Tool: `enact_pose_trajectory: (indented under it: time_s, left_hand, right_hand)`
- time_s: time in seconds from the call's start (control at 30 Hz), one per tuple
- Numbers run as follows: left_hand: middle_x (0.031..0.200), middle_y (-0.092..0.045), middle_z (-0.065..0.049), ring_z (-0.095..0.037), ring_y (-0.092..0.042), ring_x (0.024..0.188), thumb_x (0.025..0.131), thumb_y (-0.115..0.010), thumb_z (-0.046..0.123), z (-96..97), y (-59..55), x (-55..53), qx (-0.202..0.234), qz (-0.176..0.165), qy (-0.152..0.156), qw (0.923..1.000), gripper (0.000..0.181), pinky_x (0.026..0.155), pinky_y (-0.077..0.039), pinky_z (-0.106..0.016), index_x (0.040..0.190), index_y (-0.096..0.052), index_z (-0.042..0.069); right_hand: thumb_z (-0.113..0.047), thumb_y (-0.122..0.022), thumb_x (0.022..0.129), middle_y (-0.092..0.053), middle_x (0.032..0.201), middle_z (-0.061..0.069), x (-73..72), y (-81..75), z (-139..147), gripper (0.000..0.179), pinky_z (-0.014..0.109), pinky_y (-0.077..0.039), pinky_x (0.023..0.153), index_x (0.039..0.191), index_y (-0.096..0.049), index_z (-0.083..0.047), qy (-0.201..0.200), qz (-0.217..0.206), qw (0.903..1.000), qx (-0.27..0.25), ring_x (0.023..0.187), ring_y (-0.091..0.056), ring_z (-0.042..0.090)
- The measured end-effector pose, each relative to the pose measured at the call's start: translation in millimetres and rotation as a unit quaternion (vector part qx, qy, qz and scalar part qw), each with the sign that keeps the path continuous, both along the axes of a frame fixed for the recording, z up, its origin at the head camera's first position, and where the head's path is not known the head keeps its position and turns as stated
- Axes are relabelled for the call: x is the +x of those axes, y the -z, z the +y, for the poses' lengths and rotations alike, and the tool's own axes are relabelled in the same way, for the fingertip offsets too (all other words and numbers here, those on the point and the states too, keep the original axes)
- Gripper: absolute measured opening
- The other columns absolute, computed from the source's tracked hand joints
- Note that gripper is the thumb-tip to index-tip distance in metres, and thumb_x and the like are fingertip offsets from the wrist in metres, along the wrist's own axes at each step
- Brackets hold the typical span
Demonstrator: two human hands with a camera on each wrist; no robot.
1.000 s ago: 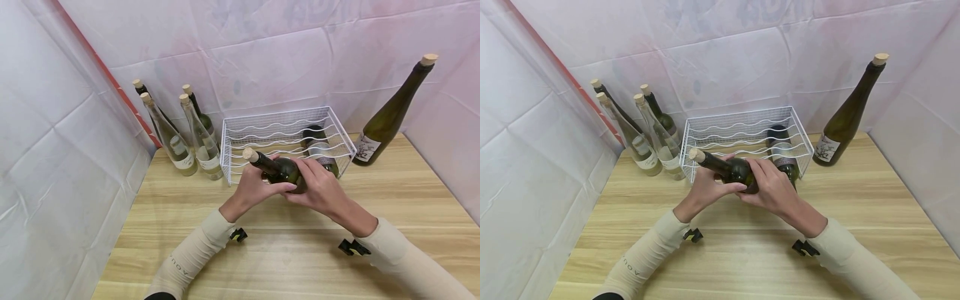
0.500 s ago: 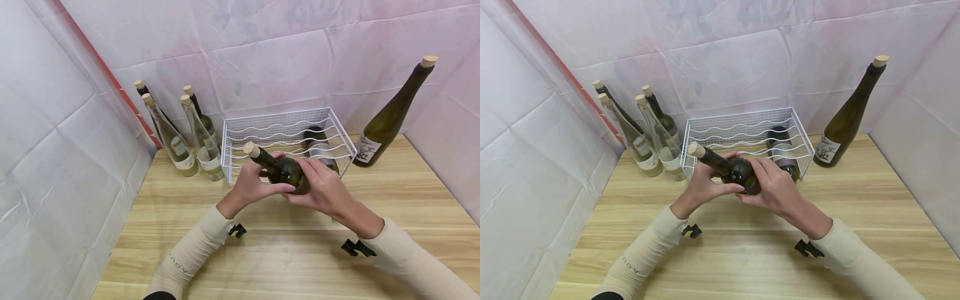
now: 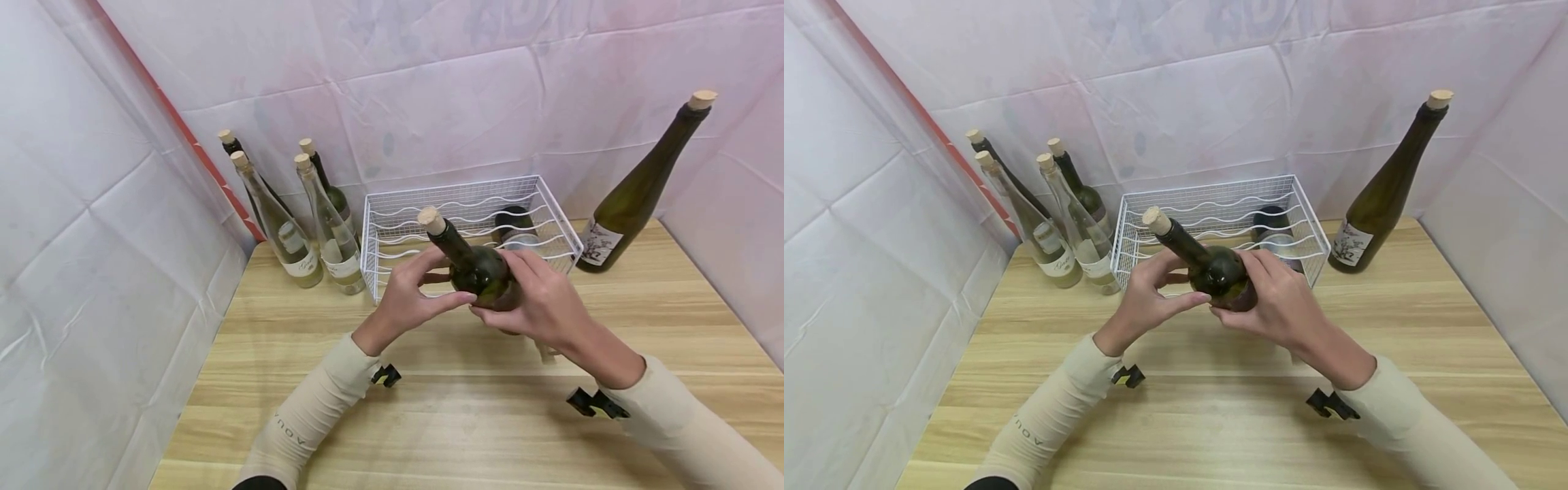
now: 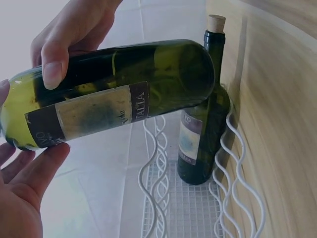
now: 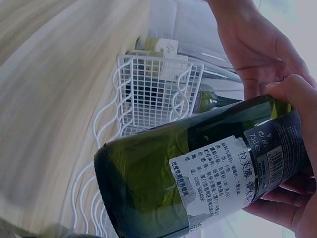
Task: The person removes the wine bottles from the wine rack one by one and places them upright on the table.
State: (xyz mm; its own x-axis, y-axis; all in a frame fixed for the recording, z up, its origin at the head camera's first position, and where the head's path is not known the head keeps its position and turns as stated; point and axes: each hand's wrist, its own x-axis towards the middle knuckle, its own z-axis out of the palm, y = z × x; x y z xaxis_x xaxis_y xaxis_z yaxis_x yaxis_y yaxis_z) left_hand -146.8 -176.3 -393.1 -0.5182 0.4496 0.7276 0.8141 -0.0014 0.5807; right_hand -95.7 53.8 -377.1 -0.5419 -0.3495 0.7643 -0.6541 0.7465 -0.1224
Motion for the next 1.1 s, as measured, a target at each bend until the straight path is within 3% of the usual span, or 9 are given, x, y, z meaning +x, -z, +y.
enact_pose_trajectory:
  time_s: [0.2, 0.4, 0.57, 0.7, 0.83, 0.97, 1.1]
  left_hand:
    - [0.137, -0.065, -0.019, -0.024, -0.073, 0.116, 0.082, -0.086, 0.002, 3.8, 0.9, -1.6, 0.019, -0.007, 0.03, 0.9994, 0.06, 0.088, -0.064, -0.029, 0.136, -0.061, -0.001]
    - [0.131, -0.067, -0.021, -0.028, -0.073, 0.115, 0.082, -0.085, 0.0, 10.1, 2.1, -4.1, 0.02, 0.001, 0.035, 0.9992, 0.051, 0.088, -0.064, -0.028, 0.128, -0.065, -0.005]
    - [0.122, -0.07, -0.021, -0.027, -0.073, 0.111, 0.082, -0.085, 0.001, 15.8, 4.3, -5.5, 0.006, 0.032, 0.03, 0.999, 0.041, 0.087, -0.064, -0.028, 0.118, -0.068, -0.007]
    - [0.122, -0.071, -0.019, -0.024, -0.072, 0.113, 0.084, -0.086, 0.008, 19.9, 7.7, -6.5, -0.043, 0.08, 0.013, 0.9958, 0.041, 0.092, -0.061, -0.023, 0.118, -0.068, -0.005]
    - [0.121, -0.074, -0.012, -0.018, -0.071, 0.115, 0.087, -0.084, 0.021, 25.6, 13.1, -9.9, -0.116, 0.154, -0.02, 0.981, 0.042, 0.103, -0.053, -0.016, 0.121, -0.069, 0.0]
    - [0.12, -0.074, -0.009, -0.017, -0.07, 0.118, 0.091, -0.08, 0.028, 33.7, 21.2, -15.7, -0.171, 0.238, -0.035, 0.9554, 0.041, 0.113, -0.046, -0.018, 0.122, -0.07, 0.002]
    - [0.122, -0.073, -0.008, -0.019, -0.067, 0.121, 0.095, -0.075, 0.031, 40.9, 26.7, -19.4, -0.219, 0.298, -0.044, 0.9281, 0.04, 0.119, -0.043, -0.023, 0.124, -0.07, 0.005]
  right_hand:
    - [-0.076, -0.052, 0.089, -0.07, 0.104, 0.023, 1.4, -4.7, 9, 0.089, 0.054, -0.059, 0.064, 0.12, -0.065, 0.007, 0.012, -0.001, 0.9998, -0.013, 0.084, -0.071, 0.04]
    - [-0.076, -0.055, 0.087, -0.07, 0.106, 0.021, 1.4, -7.1, 19, 0.091, 0.053, -0.057, 0.067, 0.124, -0.066, 0.006, 0.019, -0.001, 0.9995, -0.026, 0.085, -0.069, 0.035]
    - [-0.078, -0.055, 0.085, -0.071, 0.105, 0.022, 3.5, -7.2, 27, 0.093, 0.047, -0.052, 0.069, 0.124, -0.066, 0.006, 0.033, -0.001, 0.9988, -0.036, 0.087, -0.068, 0.034]
    - [-0.079, -0.056, 0.085, -0.07, 0.099, 0.021, 4.9, -8.0, 36, 0.092, 0.036, -0.046, 0.068, 0.121, -0.068, 0.005, 0.043, 0.001, 0.998, -0.047, 0.082, -0.063, 0.03]
    - [-0.082, -0.059, 0.082, -0.069, 0.095, 0.021, 6.8, -8.3, 46, 0.095, 0.024, -0.043, 0.067, 0.122, -0.068, 0.004, 0.057, 0.002, 0.9966, -0.059, 0.077, -0.059, 0.026]
    - [-0.084, -0.059, 0.08, -0.07, 0.097, 0.022, 9.9, -9.0, 56, 0.098, 0.019, -0.041, 0.068, 0.121, -0.068, 0.005, 0.072, -0.005, 0.9951, -0.067, 0.078, -0.058, 0.026]
    - [-0.077, -0.07, 0.075, -0.072, 0.107, 0.023, 14.7, -12.8, 68, 0.095, 0.016, -0.039, 0.07, 0.125, -0.067, 0.004, 0.085, -0.026, 0.9937, -0.068, 0.083, -0.055, 0.021]
